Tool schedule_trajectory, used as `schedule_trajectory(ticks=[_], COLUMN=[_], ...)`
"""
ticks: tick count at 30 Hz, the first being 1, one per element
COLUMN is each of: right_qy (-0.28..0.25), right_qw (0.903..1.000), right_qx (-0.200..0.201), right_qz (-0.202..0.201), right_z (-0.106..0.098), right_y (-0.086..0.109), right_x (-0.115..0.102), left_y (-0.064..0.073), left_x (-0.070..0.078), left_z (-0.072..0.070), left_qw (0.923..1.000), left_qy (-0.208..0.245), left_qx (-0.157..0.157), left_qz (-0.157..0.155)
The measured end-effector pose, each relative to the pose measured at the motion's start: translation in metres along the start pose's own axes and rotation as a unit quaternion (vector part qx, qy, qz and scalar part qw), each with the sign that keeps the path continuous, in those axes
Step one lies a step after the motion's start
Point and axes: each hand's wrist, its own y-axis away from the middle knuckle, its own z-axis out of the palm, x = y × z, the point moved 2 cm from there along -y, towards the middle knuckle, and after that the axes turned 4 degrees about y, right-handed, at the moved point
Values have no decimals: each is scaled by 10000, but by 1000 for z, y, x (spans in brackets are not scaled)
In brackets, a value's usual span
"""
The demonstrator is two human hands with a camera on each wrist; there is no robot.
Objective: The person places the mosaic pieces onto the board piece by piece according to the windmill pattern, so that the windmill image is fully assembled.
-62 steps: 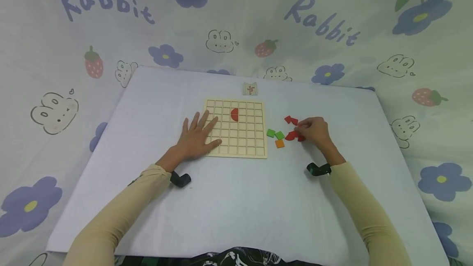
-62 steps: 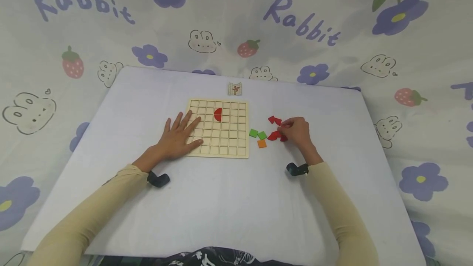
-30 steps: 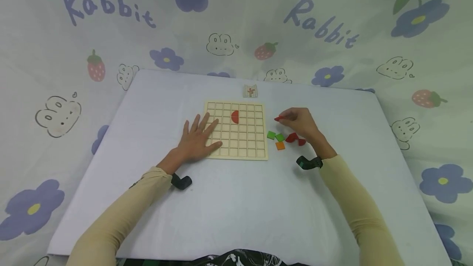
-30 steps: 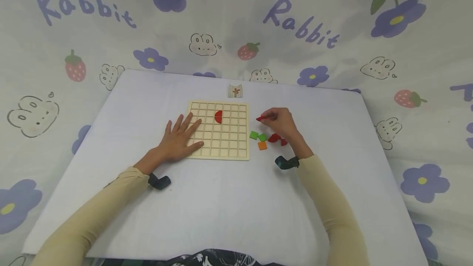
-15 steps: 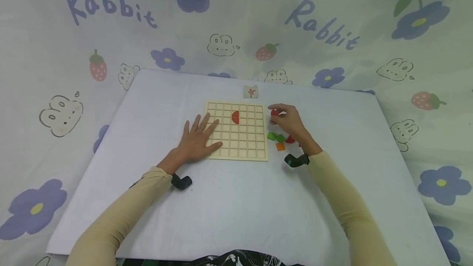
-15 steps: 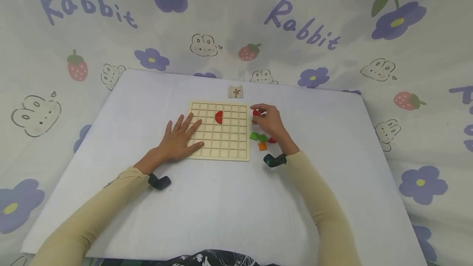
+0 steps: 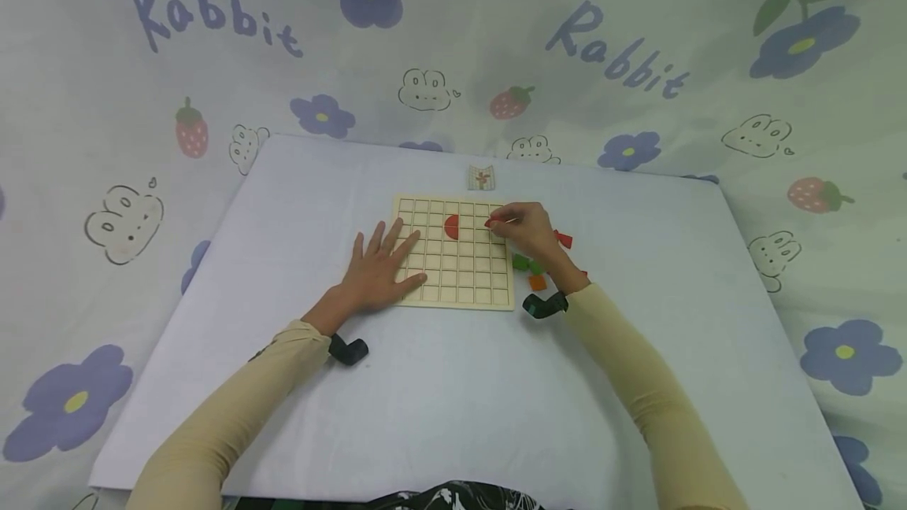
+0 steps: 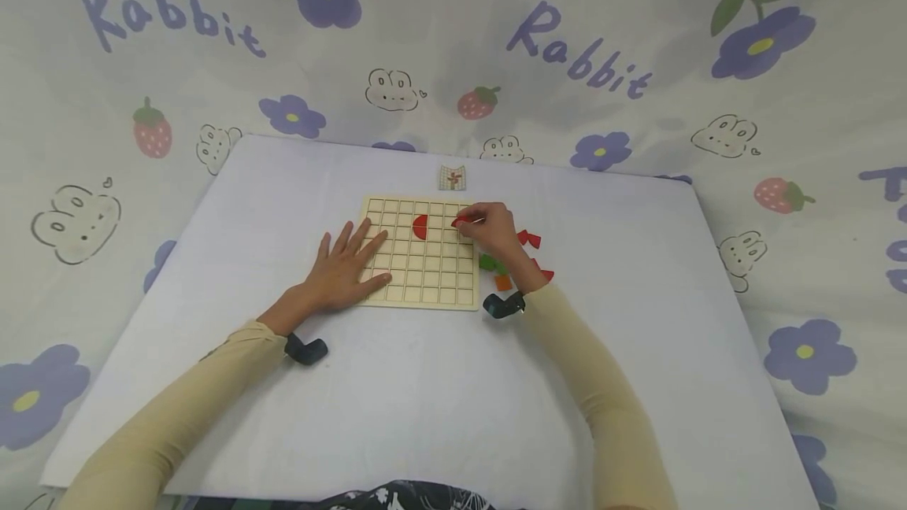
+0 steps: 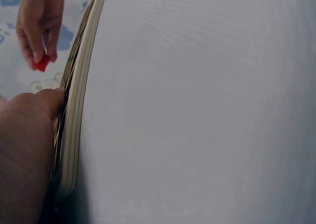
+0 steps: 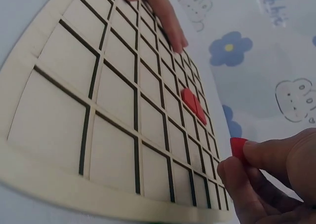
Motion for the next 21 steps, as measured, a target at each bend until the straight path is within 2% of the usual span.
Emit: schedule_trajectory(ticks=[7, 21], right_qy=[89, 1076], right_qw=[9998, 9916], right_qx=[-192, -480], right_qz=[-20, -536], right_z=[18, 33], right_y=[-8, -15], right_x=[-5, -13], left_y=[2, 3], left_x=[3, 6], left_z=[-3, -6], left_qw=[10000, 10000], left_qy=[52, 31], left_qx=[3, 8], left_qz=[29, 10])
